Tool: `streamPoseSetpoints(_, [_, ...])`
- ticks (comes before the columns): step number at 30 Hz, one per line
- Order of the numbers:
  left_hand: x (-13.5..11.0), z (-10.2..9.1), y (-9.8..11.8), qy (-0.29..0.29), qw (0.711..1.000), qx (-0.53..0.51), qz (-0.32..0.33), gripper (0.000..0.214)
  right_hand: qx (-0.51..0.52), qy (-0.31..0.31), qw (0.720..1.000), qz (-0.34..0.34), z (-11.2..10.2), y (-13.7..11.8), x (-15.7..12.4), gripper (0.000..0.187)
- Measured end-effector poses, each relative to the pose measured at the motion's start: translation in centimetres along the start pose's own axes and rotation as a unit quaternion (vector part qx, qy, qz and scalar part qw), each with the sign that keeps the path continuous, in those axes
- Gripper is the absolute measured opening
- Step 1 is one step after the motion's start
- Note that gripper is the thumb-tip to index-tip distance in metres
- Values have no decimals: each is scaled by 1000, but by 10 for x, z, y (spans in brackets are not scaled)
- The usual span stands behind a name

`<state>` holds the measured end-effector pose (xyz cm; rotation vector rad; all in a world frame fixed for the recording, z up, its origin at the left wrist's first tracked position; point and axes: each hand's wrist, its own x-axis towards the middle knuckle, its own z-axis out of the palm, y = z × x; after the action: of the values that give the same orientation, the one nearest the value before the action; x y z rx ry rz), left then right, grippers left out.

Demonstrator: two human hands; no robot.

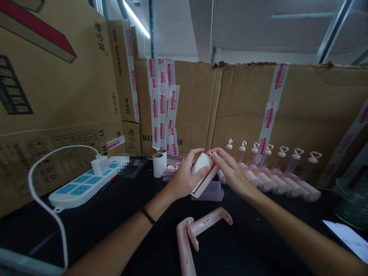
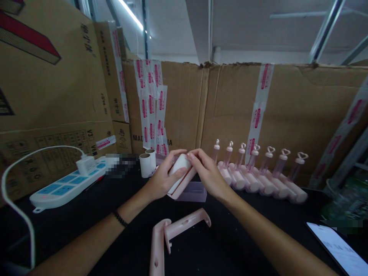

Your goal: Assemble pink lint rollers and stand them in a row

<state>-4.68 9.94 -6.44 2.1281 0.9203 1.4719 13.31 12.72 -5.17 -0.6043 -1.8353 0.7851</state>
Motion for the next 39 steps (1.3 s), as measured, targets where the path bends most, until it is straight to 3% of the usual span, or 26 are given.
streamPoseSetpoints(13, [-3,3,-4,-44,999,-10,17,47,-17,-12,1000,-1,4,8,-4,44])
streamPoseSetpoints(18, [0,7,-4,6,996,-79,-29,50,-15,5,999,28,4,15,2,50])
streamPoseSetpoints(21, [5,1,-3,86,969,-203,-112,55,10,48,998,36,-3,24,14,54])
streamPoseSetpoints(24, [12,-15,-4,157,902,-362,-172,46,-37,71,996,30,-12,31,27,46])
streamPoseSetpoints(28, [18,-35,-5,222,842,-467,-152,43,-257,-53,965,19,-8,36,37,34])
streamPoseSetpoints(31, [17,-39,-5,229,818,-503,-160,41,-325,-143,935,3,13,38,42,20])
streamPoseSetpoints(35, [15,-40,-6,220,817,-508,-161,39,-355,-213,910,-3,51,37,47,7])
streamPoseSetpoints(39, [15,-39,-9,213,826,-488,-184,29,-392,-227,892,-5,87,33,46,15])
